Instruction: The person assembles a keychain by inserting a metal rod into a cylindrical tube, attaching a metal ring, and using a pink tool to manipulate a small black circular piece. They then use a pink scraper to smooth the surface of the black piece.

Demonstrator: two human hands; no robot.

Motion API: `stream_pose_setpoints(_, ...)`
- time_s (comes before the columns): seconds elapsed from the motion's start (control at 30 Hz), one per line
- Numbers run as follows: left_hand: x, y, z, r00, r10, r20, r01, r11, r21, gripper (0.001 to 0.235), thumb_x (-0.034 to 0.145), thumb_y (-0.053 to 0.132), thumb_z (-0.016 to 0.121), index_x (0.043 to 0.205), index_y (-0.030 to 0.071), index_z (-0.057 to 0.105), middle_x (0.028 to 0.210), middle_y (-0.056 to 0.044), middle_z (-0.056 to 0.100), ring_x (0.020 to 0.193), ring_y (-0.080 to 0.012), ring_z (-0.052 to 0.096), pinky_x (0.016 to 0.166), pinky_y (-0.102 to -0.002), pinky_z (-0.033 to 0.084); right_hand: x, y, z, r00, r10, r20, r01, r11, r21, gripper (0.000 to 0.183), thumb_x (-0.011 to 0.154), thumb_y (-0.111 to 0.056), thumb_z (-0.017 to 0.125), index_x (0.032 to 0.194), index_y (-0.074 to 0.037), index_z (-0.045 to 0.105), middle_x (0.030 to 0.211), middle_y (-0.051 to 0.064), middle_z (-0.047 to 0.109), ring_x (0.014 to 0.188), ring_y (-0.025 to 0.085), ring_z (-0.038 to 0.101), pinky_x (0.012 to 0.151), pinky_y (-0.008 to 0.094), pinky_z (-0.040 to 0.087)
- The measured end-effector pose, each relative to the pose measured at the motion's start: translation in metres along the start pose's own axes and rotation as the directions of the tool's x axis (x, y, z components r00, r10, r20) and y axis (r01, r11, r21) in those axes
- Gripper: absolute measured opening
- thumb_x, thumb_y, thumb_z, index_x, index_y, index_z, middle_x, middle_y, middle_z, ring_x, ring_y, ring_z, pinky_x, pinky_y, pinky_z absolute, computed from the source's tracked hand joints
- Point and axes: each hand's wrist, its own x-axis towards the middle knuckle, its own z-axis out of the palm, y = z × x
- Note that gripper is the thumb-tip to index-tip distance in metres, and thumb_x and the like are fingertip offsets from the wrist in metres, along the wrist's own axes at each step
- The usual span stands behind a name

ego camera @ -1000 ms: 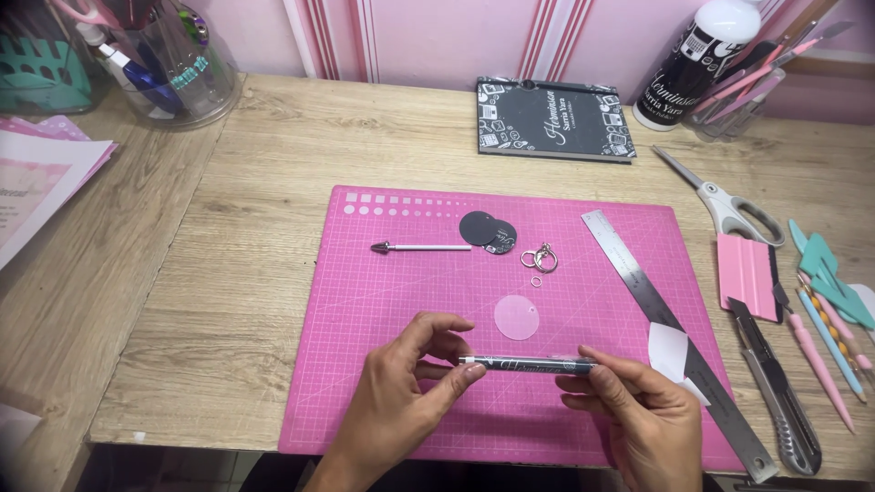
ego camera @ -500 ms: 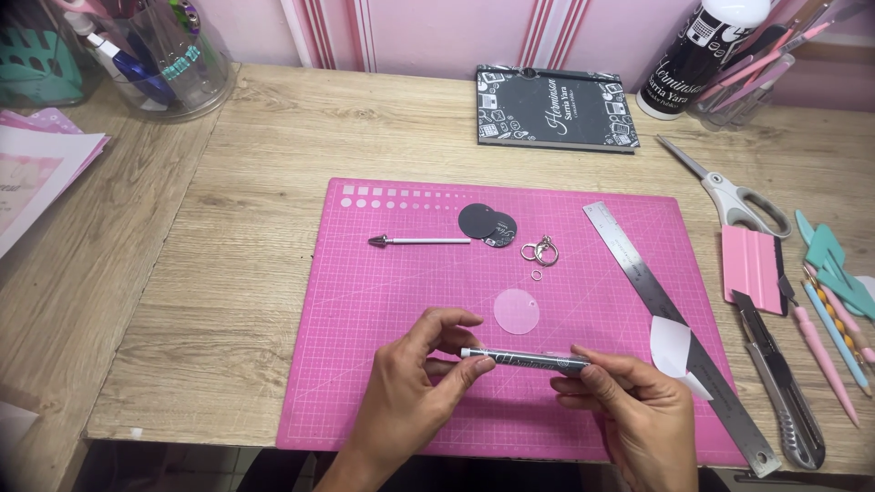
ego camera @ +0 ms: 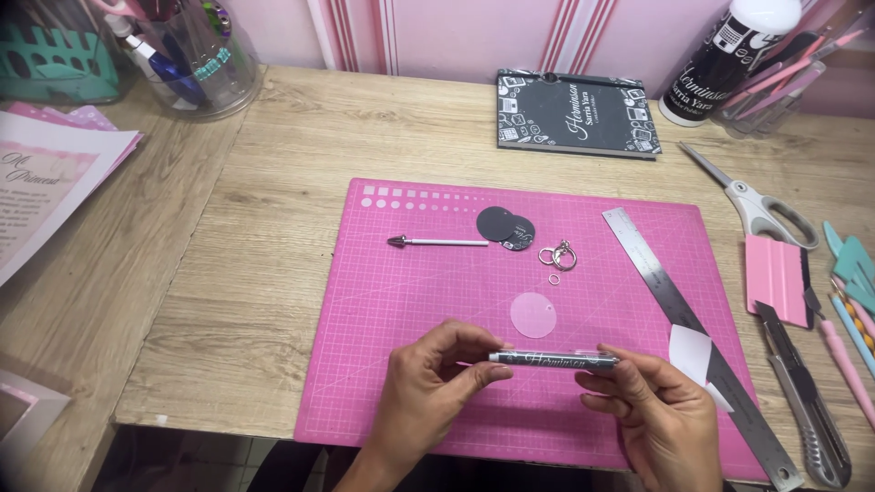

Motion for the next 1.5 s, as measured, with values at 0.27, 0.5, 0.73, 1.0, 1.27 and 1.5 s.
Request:
stream_pose_setpoints(0.27, 0.017, 0.017, -0.032, 0.987, -0.12, 0.106, 0.081, 0.944, 0.32, 0.038, 0.089, 0.026, 0.073, 0.125, 0.016, 0.067, 0.127, -0.009, 0.077, 0.109, -0.0231, 0.08, 0.087, -0.033, 0.072, 0.009, 0.0, -0.016, 0.995, -0.056, -0.083, 0.056, 0.998, -0.007, 0.029, 0.1, -0.002, 0.059, 0.126, 0.011, 0.065, 0.102, 0.029, 0.073, 0.086, 0.037, 0.075, 0.07, 0.04, 0.064)
stream_pose_setpoints(0.5, 0.11, -0.03, -0.102, 0.993, 0.1, -0.062, 0.0, 0.528, 0.849, 0.028, 0.089, 0.015, 0.075, 0.117, 0.012, 0.075, 0.105, -0.005, 0.067, 0.107, -0.0252, 0.061, 0.097, -0.044, 0.054, 0.027, 0.004, -0.036, 0.988, -0.026, -0.15, 0.031, 0.999, 0.028, 0.027, 0.105, -0.009, 0.057, 0.13, -0.002, 0.064, 0.122, 0.015, 0.072, 0.101, 0.033, 0.074, 0.076, 0.036, 0.064)
stream_pose_setpoints(0.73, 0.12, -0.045, -0.107, 0.999, -0.001, -0.042, 0.034, 0.6, 0.8, 0.029, 0.082, 0.028, 0.085, 0.109, 0.021, 0.076, 0.104, -0.001, 0.068, 0.103, -0.0198, 0.065, 0.092, -0.039, 0.055, 0.025, -0.004, -0.03, 0.984, -0.022, -0.174, 0.03, 0.999, 0.044, 0.027, 0.104, -0.01, 0.057, 0.129, -0.004, 0.064, 0.125, 0.012, 0.071, 0.103, 0.033, 0.073, 0.078, 0.035, 0.063)
stream_pose_setpoints(1.0, 0.103, -0.04, -0.1, 0.998, 0.066, 0.006, -0.049, 0.671, 0.74, 0.01, 0.09, 0.022, 0.076, 0.098, 0.016, 0.074, 0.103, -0.001, 0.069, 0.095, -0.017, 0.067, 0.087, -0.035, 0.059, 0.028, 0.001, -0.034, 0.984, -0.034, -0.176, 0.047, 0.996, 0.072, 0.025, 0.105, -0.011, 0.057, 0.128, -0.004, 0.064, 0.123, 0.013, 0.072, 0.105, 0.035, 0.073, 0.08, 0.035, 0.063)
stream_pose_setpoints(1.27, 0.043, 0.003, -0.063, 1.0, 0.001, -0.008, 0.003, 0.838, 0.546, 0.014, 0.084, 0.026, 0.08, 0.094, 0.017, 0.077, 0.097, 0.003, 0.072, 0.089, -0.011, 0.07, 0.075, -0.027, 0.062, 0.026, 0.001, -0.031, 0.986, 0.032, -0.162, -0.011, 0.992, 0.129, 0.028, 0.104, -0.011, 0.058, 0.129, -0.002, 0.064, 0.12, 0.016, 0.072, 0.104, 0.034, 0.073, 0.082, 0.034, 0.062)
stream_pose_setpoints(1.5, 0.033, 0.015, -0.054, 0.999, 0.046, -0.003, -0.037, 0.84, 0.541, 0.011, 0.086, 0.02, 0.079, 0.096, 0.015, 0.078, 0.097, 0.002, 0.071, 0.09, -0.0117, 0.069, 0.08, -0.027, 0.063, 0.023, 0.004, -0.033, 0.989, 0.039, -0.143, -0.023, 0.993, 0.112, 0.028, 0.103, -0.01, 0.057, 0.129, -0.002, 0.064, 0.121, 0.015, 0.071, 0.102, 0.034, 0.073, 0.079, 0.035, 0.061)
